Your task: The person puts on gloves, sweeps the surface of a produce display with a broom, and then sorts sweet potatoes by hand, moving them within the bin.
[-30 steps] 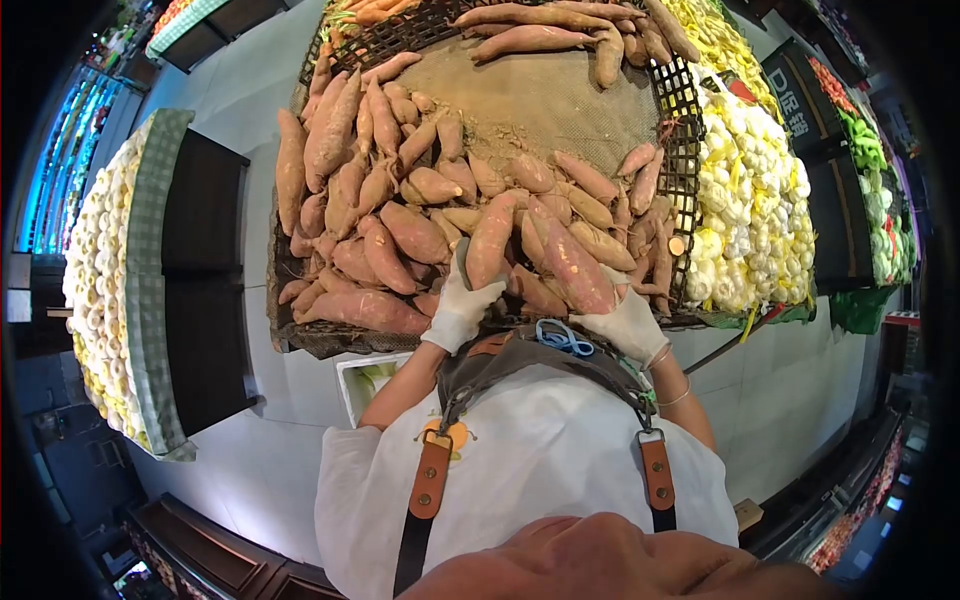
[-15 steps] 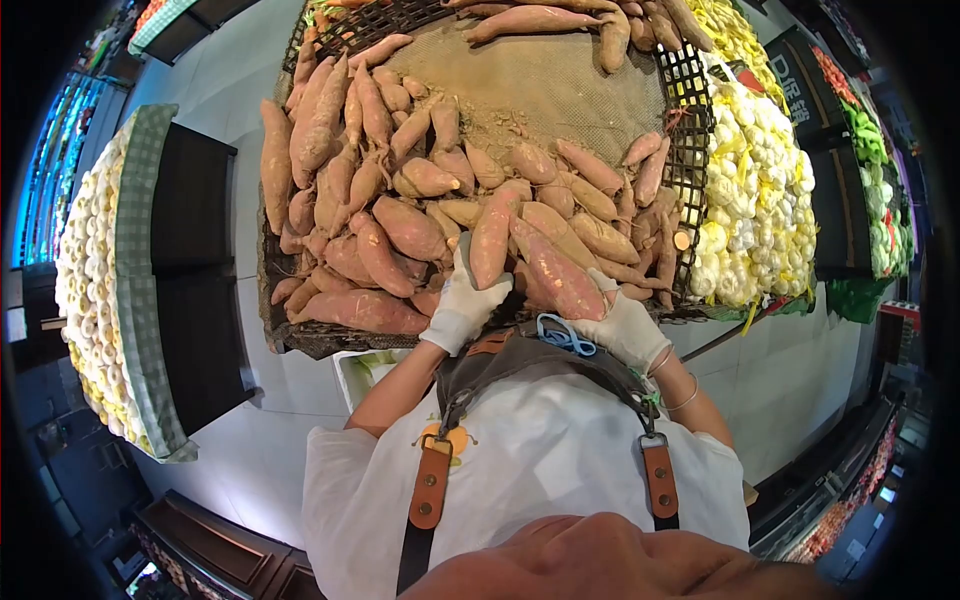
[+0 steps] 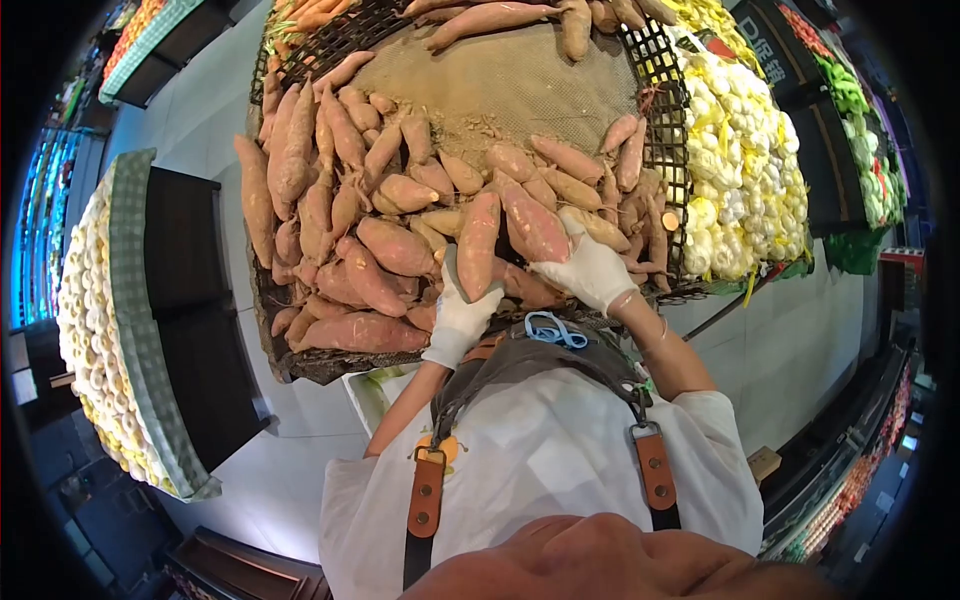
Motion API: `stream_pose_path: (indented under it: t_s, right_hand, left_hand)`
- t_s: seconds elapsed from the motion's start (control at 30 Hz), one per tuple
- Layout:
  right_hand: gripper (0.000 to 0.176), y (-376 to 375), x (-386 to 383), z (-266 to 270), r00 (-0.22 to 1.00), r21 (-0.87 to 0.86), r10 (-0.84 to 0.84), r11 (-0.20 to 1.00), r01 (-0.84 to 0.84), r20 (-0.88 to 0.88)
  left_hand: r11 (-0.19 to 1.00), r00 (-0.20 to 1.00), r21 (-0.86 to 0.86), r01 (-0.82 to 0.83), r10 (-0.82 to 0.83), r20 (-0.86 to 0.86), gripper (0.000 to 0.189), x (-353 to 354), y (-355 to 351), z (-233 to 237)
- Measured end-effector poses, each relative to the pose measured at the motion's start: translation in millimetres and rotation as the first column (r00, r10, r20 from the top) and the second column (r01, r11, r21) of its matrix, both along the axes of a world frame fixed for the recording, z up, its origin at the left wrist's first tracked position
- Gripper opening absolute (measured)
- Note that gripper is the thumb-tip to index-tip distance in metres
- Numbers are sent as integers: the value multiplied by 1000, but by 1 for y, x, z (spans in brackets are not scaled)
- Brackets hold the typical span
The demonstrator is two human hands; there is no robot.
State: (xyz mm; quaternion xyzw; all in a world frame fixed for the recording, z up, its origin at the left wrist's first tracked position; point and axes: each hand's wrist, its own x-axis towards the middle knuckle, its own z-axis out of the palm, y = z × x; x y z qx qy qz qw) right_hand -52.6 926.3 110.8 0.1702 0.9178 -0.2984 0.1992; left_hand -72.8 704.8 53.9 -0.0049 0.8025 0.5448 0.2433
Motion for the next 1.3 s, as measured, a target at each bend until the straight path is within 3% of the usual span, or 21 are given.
stream_pose_path:
  t_s: [0.07, 0.13, 0.23, 0.33, 0.37, 0.47, 0.5, 0.6, 0.63, 0.73, 0.77, 0.87, 0.9, 0.93, 1.03, 1.1, 1.17, 1.2, 1.23, 1.27, 1.3]
  right_hand:
    - [98, -2, 21, -4, 997, 18, -4, 1000, 5, -80]
    - [99, 0, 32, 9, 999, 34, 13, 999, -12, -41]
    - [102, 2, 30, 36, 999, 33, -42, 999, 42, -6]
    - [103, 0, 17, 14, 816, -134, -299, 954, 268, -494]
    - [104, -2, 13, 16, 778, -137, -323, 945, 297, -539]
    - [101, -15, 6, -7, 783, -116, -262, 964, 239, -564]
    - [94, -15, 1, -21, 855, 106, -30, 989, 99, -517]
    - [87, -12, -12, -19, 937, 331, 225, 935, -131, -267]
    - [82, -9, -18, -12, 936, 364, 235, 922, -130, -262]
    - [78, -2, -18, -13, 906, 267, 118, 964, -6, -407]
    - [74, 0, -16, -16, 879, 291, 169, 956, -36, -445]
    - [74, 7, -22, -25, 848, 436, 477, 830, -349, -230]
    - [77, 11, -29, -16, 876, 366, 440, 862, -351, -198]
    - [78, 17, -36, -12, 914, 310, 322, 920, -240, -248]
    - [85, 25, -39, -20, 917, 123, 1, 991, 52, -398]
    - [88, 21, -22, -21, 917, 0, -27, 1000, 29, -397]
    - [87, 16, -7, -34, 896, -160, -89, 987, 21, -436]
    - [83, 14, -3, -48, 922, -437, -233, 896, 80, -310]
    - [79, 12, -2, -61, 932, -668, -330, 728, 152, -148]
    - [75, 9, 0, -67, 926, -833, -375, 499, 239, 41]
    - [59, 6, 6, -46, 916, -924, -387, 302, 236, 108]
  left_hand:
    - [1000, 1000, -28, 4, -4, -4, 98, -1, 0, -2]
    - [999, 1000, -51, -6, 6, -3, 98, -4, 3, -5]
    - [1000, 988, 13, -17, 15, 156, 95, -10, 7, 15]
    - [994, 990, 94, -56, 43, 135, 89, -10, 6, 10]
    - [984, 989, 162, -75, 52, 139, 87, -11, 3, -1]
    - [940, 990, 324, -106, 68, 126, 83, -10, -5, -40]
    - [927, 992, 359, -107, 74, 103, 82, -11, -5, -44]
    - [863, 983, 482, -154, 87, 159, 81, -8, -4, -39]
    - [829, 976, 527, -188, 96, 197, 80, -8, -1, -34]
    - [867, 926, 434, -245, 76, 371, 81, -9, -2, -3]
    - [868, 924, 433, -242, 71, 374, 81, -10, -3, -2]
    - [850, 912, 452, -272, 77, 404, 82, -9, -2, -10]
    - [826, 904, 473, -308, 98, 417, 84, -10, -1, -17]
    - [794, 897, 501, -345, 121, 426, 86, -13, 2, -23]
    - [828, 891, 436, -352, 154, 427, 61, -9, -3, -14]
    - [771, 709, 496, -400, -83, 701, 44, -25, -31, -47]
    - [478, 626, 688, -545, -314, 714, 43, -21, -39, -66]
    - [396, 624, 708, -585, -337, 705, 42, -14, -35, -51]
    - [308, 629, 722, -619, -357, 691, 42, -8, -31, -35]
    - [277, 666, 726, -630, -289, 688, 42, -3, -30, -34]
    - [246, 698, 731, -636, -219, 681, 43, 3, -29, -31]
